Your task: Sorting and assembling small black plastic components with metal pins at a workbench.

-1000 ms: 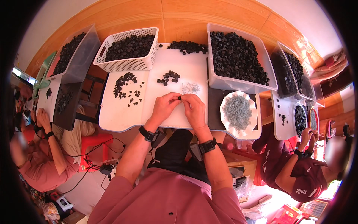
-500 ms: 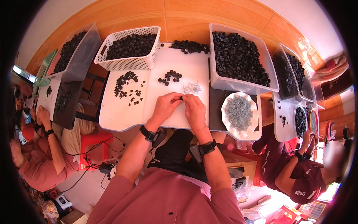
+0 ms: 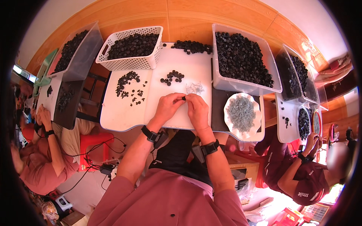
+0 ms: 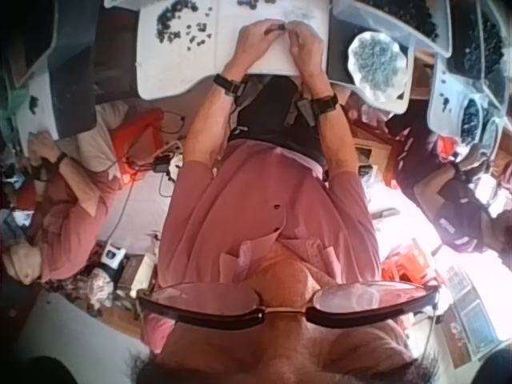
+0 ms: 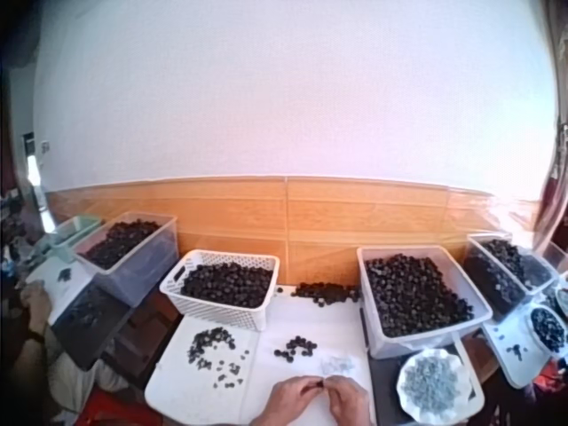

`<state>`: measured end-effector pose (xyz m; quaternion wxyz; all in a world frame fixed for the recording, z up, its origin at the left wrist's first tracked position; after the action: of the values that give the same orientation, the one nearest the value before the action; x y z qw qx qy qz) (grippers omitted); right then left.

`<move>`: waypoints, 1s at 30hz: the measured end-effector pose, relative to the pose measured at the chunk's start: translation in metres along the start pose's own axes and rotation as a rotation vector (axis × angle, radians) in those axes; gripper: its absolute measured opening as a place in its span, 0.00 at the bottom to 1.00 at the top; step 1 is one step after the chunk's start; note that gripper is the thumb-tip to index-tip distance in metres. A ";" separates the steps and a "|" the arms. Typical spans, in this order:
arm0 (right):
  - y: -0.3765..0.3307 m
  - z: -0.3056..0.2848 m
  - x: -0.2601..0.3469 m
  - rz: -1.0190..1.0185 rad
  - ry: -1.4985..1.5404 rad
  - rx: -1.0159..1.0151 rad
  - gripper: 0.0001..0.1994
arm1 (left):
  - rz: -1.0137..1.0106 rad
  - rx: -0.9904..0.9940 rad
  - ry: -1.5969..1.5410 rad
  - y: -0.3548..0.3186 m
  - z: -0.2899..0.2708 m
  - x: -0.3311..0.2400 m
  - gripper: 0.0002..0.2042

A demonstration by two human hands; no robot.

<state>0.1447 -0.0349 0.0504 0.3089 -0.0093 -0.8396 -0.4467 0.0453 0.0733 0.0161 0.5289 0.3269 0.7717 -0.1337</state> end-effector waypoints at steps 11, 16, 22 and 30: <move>0.002 0.002 0.009 -0.058 -0.090 0.021 0.08 | -0.014 -0.007 -0.007 0.000 0.002 0.005 0.12; 0.001 0.003 0.011 -0.074 -0.123 0.023 0.09 | -0.004 -0.017 0.006 0.001 0.002 0.000 0.12; -0.001 0.008 0.014 -0.107 -0.160 0.057 0.09 | -0.103 0.011 -0.090 0.002 0.002 0.011 0.12; 0.002 0.008 0.016 -0.079 -0.161 0.080 0.11 | -0.221 0.201 -0.209 0.010 0.001 0.014 0.14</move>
<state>0.1285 -0.0317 0.0573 0.2229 0.0004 -0.8785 -0.4225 0.0490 0.0850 0.0039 0.5530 0.2755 0.7266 -0.3006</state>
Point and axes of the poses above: each hand's wrist, its own y-axis towards the middle knuckle, its own z-axis out of the palm, x = y × z, the point moved 9 cm from there along y, towards the middle knuckle, and after that the axes turned 10 degrees about -z, right-handed, at the moved point
